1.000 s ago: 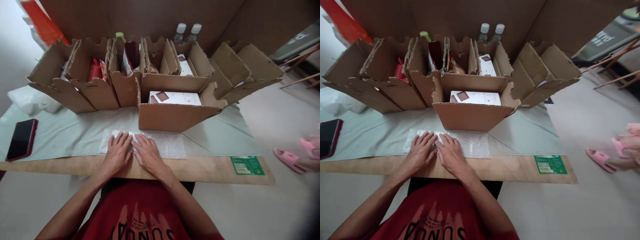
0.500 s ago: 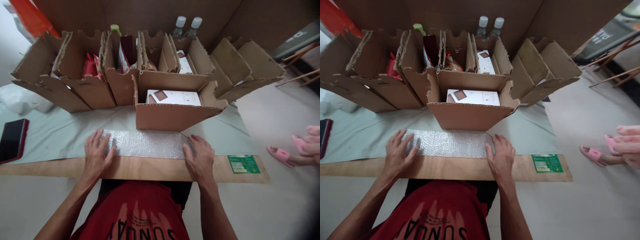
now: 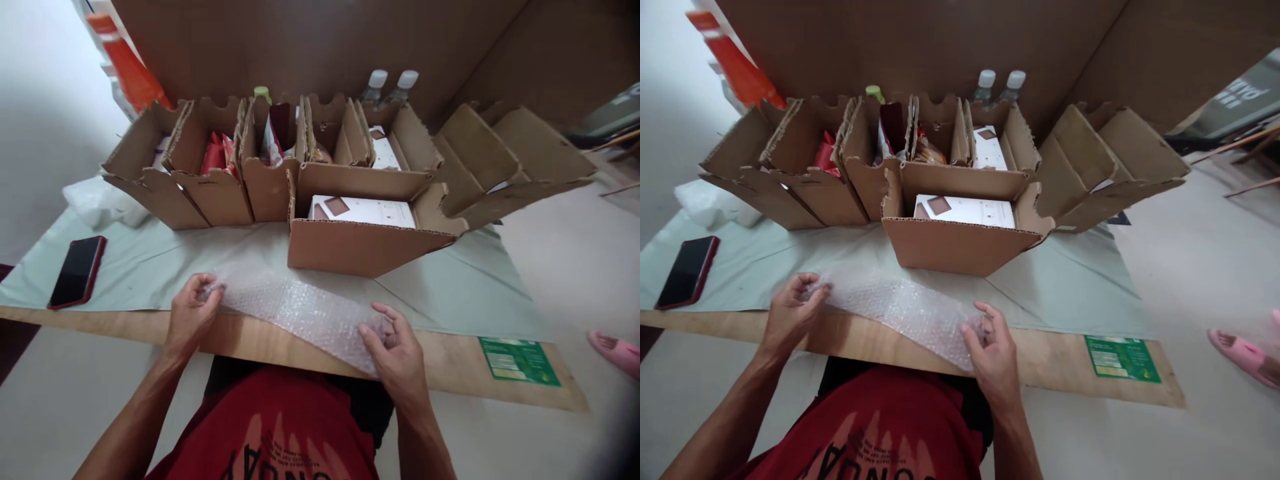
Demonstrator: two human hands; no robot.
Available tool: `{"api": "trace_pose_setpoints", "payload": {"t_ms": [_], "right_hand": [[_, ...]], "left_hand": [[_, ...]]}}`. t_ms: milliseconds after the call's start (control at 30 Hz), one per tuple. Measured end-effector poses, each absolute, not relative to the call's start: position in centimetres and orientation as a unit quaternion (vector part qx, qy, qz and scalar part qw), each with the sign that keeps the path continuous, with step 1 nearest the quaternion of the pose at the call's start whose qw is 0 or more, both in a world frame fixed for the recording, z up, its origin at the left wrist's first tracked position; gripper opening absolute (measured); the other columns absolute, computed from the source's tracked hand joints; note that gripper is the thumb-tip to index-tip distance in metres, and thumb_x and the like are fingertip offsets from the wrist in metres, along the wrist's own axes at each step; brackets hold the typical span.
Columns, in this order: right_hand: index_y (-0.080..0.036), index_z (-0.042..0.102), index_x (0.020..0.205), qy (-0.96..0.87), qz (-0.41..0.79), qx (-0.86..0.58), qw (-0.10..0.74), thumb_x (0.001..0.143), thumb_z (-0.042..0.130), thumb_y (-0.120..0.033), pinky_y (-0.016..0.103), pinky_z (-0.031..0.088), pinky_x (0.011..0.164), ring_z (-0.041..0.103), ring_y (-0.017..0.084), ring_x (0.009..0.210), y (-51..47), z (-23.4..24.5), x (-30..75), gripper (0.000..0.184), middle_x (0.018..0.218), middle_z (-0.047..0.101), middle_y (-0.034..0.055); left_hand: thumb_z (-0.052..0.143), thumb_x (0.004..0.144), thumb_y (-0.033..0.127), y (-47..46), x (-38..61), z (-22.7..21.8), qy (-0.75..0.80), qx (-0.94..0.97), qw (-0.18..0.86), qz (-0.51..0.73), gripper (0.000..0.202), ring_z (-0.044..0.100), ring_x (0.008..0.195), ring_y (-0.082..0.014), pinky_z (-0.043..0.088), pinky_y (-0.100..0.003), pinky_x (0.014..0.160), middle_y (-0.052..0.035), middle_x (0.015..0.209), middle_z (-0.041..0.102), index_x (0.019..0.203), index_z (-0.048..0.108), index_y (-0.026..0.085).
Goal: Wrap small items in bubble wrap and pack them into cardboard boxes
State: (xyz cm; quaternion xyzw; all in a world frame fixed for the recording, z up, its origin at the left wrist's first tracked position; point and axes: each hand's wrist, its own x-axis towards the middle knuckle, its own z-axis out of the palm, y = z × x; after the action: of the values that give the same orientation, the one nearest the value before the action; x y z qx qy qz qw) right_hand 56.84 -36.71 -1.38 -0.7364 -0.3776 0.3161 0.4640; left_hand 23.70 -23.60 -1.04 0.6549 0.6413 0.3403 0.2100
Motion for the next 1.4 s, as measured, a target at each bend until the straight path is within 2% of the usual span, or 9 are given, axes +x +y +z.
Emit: {"api": "trace_pose_setpoints", "payload": {"t_ms": [167,300,533,667,800,967,1100,1267,1400], "right_hand": [[-0.02,0.04,0.157,-0.382,0.437,-0.69,0.432,0.09,0.067,-0.047,0.036,0.063,0.077,0.074,0.023,0.088,-38.9,-2.2,52.8,0.076,0.11,0.076,0.0105],[-0.021,0.049,0.154,-0.457,0.391,-0.686,0.41,0.09,0.065,-0.042,0.045,0.057,0.105,0.065,0.03,0.13,-39.6,-3.6,50.1,0.069,0.148,0.062,0.0143],[-0.023,0.081,0.108,-0.502,0.511,-0.615,0.329,0.092,0.062,-0.047,0.039,0.061,0.089,0.076,0.028,0.094,-39.7,-1.9,47.7,0.034,0.104,0.081,0.0097],[-0.024,0.077,0.114,-0.439,0.63,-0.548,0.332,0.089,0.065,-0.058,0.033,0.057,0.072,0.069,0.021,0.074,-39.3,-0.8,47.4,0.044,0.085,0.076,0.005],[-0.023,0.074,0.12,-0.385,0.66,-0.516,0.387,0.091,0.062,-0.067,0.034,0.055,0.078,0.067,0.02,0.073,-37.4,-0.9,47.0,0.054,0.073,0.069,0.002],[-0.023,0.063,0.134,-0.366,0.658,-0.482,0.447,0.097,0.057,-0.061,0.032,0.057,0.076,0.071,0.02,0.085,-33.9,-1.3,46.2,0.054,0.102,0.076,0.0083],[-0.025,0.039,0.155,-0.417,0.549,-0.55,0.47,0.101,0.056,-0.048,0.034,0.059,0.075,0.072,0.019,0.085,-33.9,-1.5,46.5,0.062,0.109,0.075,0.0091],[-0.027,0.063,0.136,-0.694,0.239,-0.571,0.367,0.096,0.06,-0.022,0.049,0.053,0.102,0.066,0.029,0.12,-34.2,-2.6,47.0,0.041,0.127,0.072,0.012],[-0.023,0.072,0.122,-0.799,0.132,-0.527,0.258,0.097,0.057,-0.014,0.052,0.051,0.101,0.057,0.034,0.136,-32.8,-3.7,46.5,0.03,0.141,0.067,0.0138]], "left_hand": [[0.057,0.089,0.032,-18.4,24.5,1.1,0.586,0.732,0.154,0.313,0.04,0.071,0.096,-0.0215,0.055,-0.03,0.083,-0.0078,0.123,0.073,0.126,0.063,0.02],[0.059,0.085,0.019,-13.1,27.5,0.1,0.543,0.789,0.146,0.249,0.045,0.074,0.1,-0.0229,0.055,-0.032,0.091,-0.0061,0.122,0.076,0.13,0.064,0.021],[0.064,0.086,0.018,-12.3,30.2,-0.8,0.501,0.813,0.138,0.263,0.063,0.059,0.13,-0.034,0.045,-0.049,0.111,-0.0179,0.14,0.065,0.147,0.053,0.012],[0.055,0.091,0.018,-19.4,25.8,-0.4,0.447,0.812,0.177,0.331,0.049,0.058,0.131,-0.0309,0.043,-0.054,0.115,-0.0142,0.136,0.067,0.14,0.06,0.019],[0.06,0.092,0.031,-28.1,21.6,0.0,0.396,0.766,0.396,0.317,0.047,0.057,0.136,-0.0315,0.048,-0.05,0.113,-0.0111,0.141,0.066,0.139,0.062,0.028],[0.067,0.088,0.036,-30.8,23.3,-0.9,0.529,0.686,0.39,0.313,0.051,0.071,0.11,-0.027,0.056,-0.043,0.101,-0.0099,0.117,0.075,0.138,0.063,0.024],[0.06,0.09,0.032,-28.1,25.6,-2.4,0.58,0.675,0.338,0.306,0.049,0.069,0.085,-0.0215,0.056,-0.037,0.088,-0.0037,0.087,0.073,0.136,0.063,0.019],[0.062,0.088,0.026,-26.9,25.7,-3.6,0.578,0.719,0.276,0.27,0.056,0.066,0.082,-0.0223,0.054,-0.038,0.086,-0.0023,0.084,0.072,0.143,0.057,0.021],[0.061,0.092,0.026,-27.7,25.3,-3.4,0.558,0.752,0.2,0.289,0.05,0.066,0.089,-0.0252,0.054,-0.041,0.088,-0.0076,0.095,0.072,0.142,0.057,0.019]]}}
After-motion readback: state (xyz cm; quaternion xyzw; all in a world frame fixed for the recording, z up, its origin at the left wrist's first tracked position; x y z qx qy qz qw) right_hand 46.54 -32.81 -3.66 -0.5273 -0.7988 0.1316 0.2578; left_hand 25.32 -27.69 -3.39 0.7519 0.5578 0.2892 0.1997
